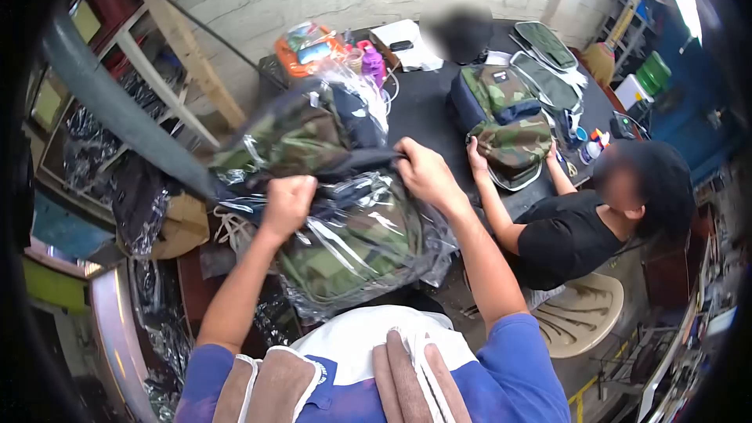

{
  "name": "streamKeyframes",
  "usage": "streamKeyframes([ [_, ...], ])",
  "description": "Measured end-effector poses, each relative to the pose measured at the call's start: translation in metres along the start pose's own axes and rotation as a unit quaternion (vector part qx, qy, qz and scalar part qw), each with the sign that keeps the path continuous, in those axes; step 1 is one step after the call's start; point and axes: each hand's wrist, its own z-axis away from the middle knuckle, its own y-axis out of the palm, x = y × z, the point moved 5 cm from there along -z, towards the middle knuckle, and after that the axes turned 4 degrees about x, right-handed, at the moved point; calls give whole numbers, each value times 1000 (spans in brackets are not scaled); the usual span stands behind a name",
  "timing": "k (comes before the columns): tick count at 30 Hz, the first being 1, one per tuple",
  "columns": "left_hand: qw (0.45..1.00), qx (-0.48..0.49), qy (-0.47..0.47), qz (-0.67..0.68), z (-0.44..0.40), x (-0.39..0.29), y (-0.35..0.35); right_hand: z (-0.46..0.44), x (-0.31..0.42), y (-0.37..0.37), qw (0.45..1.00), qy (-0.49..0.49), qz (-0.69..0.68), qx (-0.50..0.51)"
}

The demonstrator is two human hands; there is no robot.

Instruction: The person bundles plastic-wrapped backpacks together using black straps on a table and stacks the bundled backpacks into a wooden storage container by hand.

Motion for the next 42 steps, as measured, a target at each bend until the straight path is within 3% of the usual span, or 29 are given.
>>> streamKeyframes([
  [1, 998, -3, 17, -53, 11, 14, 23, 2, -31, 14, 998, 52, 0, 25],
  [2, 996, 8, 19, -84, 24, 23, 46, 4, -78, 37, 978, 138, -149, 44],
  [4, 987, 57, 17, -146, 50, 42, 91, 10, -129, 66, 941, 254, -218, 55],
  [6, 982, 84, 24, -168, 76, 61, 125, 20, -188, 84, 943, 308, -129, 16],
  [7, 984, 73, 37, -159, 81, 66, 133, 23, -188, 86, 941, 312, -129, 18],
  [9, 980, 81, 41, -178, 81, 67, 137, 31, -178, 80, 939, 329, 102, 1],
  [11, 980, 90, 61, -167, 81, 69, 134, 29, -173, 71, 938, 289, 191, -24],
  [14, 971, 133, 48, -193, 89, 83, 138, 25, -214, 66, 924, 250, 287, -35],
  [17, 975, 134, 39, -172, 80, 89, 141, 24, -235, 86, 922, 260, 286, -18],
  [19, 985, 129, -23, -114, 72, 97, 136, 19, -237, 85, 933, 259, 251, -12],
  [21, 992, 105, -25, -68, 55, 74, 116, 2, -226, 80, 954, 251, 159, 47],
  [23, 989, 122, -42, 72, 40, 52, 95, -21, -231, 71, 964, 243, 63, 91],
  [24, 980, 157, -65, 106, 34, 50, 82, -32, -232, 62, 969, 231, 33, 79],
  [28, 973, 91, -44, 207, -9, -13, -3, -61, -227, 41, 959, 180, -212, -46],
  [29, 970, 61, -46, 231, -19, -26, -21, -65, -259, 49, 941, 212, -263, 20],
  [32, 971, -98, -54, 210, -45, -43, -49, -29, -206, 79, 922, 223, -314, 48],
  [35, 960, -247, -33, 129, -62, -37, -24, 41, -141, 160, 954, 180, -225, 86],
  [37, 959, -268, -38, 82, -60, -9, 16, 94, -96, 223, 975, 131, -155, 96],
  [40, 955, -251, -126, -99, -32, 50, 96, 140, -47, 257, 986, 91, -123, 68],
  [41, 951, -245, -144, -124, -16, 69, 120, 148, -40, 252, 972, 138, -172, 75],
  [42, 958, -181, -175, -140, 0, 86, 140, 149, -35, 239, 966, 166, -177, 93],
])
